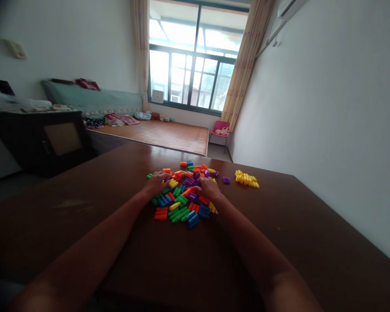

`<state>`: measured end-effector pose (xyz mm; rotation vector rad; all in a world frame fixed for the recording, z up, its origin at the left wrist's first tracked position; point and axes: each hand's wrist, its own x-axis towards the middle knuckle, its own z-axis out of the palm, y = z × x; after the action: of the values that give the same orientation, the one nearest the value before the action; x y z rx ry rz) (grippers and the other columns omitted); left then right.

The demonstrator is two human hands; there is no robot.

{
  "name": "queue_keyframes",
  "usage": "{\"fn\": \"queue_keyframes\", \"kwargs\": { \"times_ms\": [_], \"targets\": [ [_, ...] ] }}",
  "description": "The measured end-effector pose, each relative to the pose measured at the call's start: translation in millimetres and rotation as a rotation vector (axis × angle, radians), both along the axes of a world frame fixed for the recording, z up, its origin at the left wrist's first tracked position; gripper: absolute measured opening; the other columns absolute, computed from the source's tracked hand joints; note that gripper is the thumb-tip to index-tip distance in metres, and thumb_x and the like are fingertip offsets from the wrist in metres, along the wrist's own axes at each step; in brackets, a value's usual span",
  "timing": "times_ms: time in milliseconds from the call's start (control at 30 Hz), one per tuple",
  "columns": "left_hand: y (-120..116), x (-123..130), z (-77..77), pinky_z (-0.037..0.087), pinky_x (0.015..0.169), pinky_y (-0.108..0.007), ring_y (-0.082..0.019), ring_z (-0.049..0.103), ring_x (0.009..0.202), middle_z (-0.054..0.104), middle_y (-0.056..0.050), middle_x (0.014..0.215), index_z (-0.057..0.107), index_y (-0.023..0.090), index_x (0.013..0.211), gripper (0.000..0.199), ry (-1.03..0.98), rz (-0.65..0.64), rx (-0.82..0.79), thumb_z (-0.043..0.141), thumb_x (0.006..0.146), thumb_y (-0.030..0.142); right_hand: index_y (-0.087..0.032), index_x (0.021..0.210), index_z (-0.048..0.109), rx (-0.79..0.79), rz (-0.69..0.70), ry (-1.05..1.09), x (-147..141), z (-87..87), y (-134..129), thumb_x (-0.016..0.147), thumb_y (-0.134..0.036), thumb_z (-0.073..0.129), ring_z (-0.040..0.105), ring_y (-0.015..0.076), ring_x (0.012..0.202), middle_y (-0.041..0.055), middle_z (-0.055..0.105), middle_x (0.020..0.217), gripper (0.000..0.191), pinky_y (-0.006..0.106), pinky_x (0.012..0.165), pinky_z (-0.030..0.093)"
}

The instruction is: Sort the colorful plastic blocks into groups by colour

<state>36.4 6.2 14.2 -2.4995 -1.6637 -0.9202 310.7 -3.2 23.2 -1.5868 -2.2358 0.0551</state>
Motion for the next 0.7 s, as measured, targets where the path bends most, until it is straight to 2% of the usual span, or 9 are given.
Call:
{"fn": "queue_keyframes", "kwargs": {
  "times_ms": [133, 200, 367, 500, 600, 700],
  "targets": [
    [5, -8, -2.4, 0.044, 0.087, -0.036, -0.024, 0.058, 0.095, 0.068, -0.007, 0.101, 0.070, 0.024, 0.100, 0.025, -0.019, 0.037, -0.029, 0.051, 0.085, 0.029, -0.022, 0.097, 0.069, -0.092, 0.088, 0.102, -8, -0.4, 8, 0.080, -0.032, 0.064, 0.066, 0.0191, 0.081, 0.0041, 0.072, 0.091, 0.021, 0.029, 0.073, 0.049],
    [9, -12, -5.1, 0.044, 0.088, -0.035, -0.024, 0.058, 0.095, 0.069, -0.006, 0.100, 0.071, 0.025, 0.098, 0.024, -0.030, 0.064, -0.043, 0.051, 0.084, 0.026, -0.022, 0.096, 0.070, -0.073, 0.103, 0.167, -11, 0.6, 12, 0.082, -0.032, 0.061, 0.066, 0.0176, 0.078, 0.0026, 0.072, 0.087, 0.019, 0.029, 0.072, 0.050],
    [19, -18, -14.4, 0.044, 0.090, -0.034, -0.023, 0.059, 0.097, 0.069, -0.005, 0.098, 0.072, 0.025, 0.094, 0.026, -0.077, 0.090, -0.044, 0.050, 0.081, 0.020, -0.022, 0.100, 0.068, 0.103, 0.047, 0.199, -28, 6.2, 28, 0.083, -0.026, 0.058, 0.063, 0.0190, 0.090, 0.0046, 0.071, 0.097, 0.021, 0.033, 0.085, 0.048],
    [20, -19, -18.1, 0.044, 0.088, -0.034, -0.023, 0.058, 0.095, 0.069, -0.005, 0.097, 0.073, 0.025, 0.092, 0.025, -0.100, 0.081, -0.028, 0.050, 0.082, 0.020, -0.022, 0.105, 0.067, 0.162, -0.063, 0.034, -47, 5.7, 44, 0.084, -0.033, 0.058, 0.055, 0.0257, 0.109, 0.0094, 0.069, 0.105, 0.025, 0.040, 0.092, 0.044],
    [19, -18, -17.4, 0.044, 0.089, -0.035, -0.023, 0.058, 0.095, 0.069, -0.005, 0.096, 0.073, 0.025, 0.089, 0.024, -0.118, 0.063, -0.035, 0.051, 0.082, 0.020, -0.021, 0.095, 0.070, 0.075, -0.106, -0.040, -55, 2.1, 56, 0.082, -0.037, 0.062, 0.057, 0.0262, 0.104, 0.0102, 0.070, 0.096, 0.022, 0.038, 0.088, 0.045],
    [17, -18, -15.8, 0.044, 0.089, -0.035, -0.023, 0.058, 0.095, 0.069, -0.005, 0.096, 0.074, 0.024, 0.089, 0.024, -0.120, 0.051, -0.044, 0.051, 0.082, 0.020, -0.020, 0.091, 0.071, 0.078, -0.073, 0.099, -52, 4.2, 62, 0.080, -0.037, 0.062, 0.060, 0.0234, 0.096, 0.0088, 0.070, 0.092, 0.022, 0.034, 0.085, 0.046]
  ]
}}
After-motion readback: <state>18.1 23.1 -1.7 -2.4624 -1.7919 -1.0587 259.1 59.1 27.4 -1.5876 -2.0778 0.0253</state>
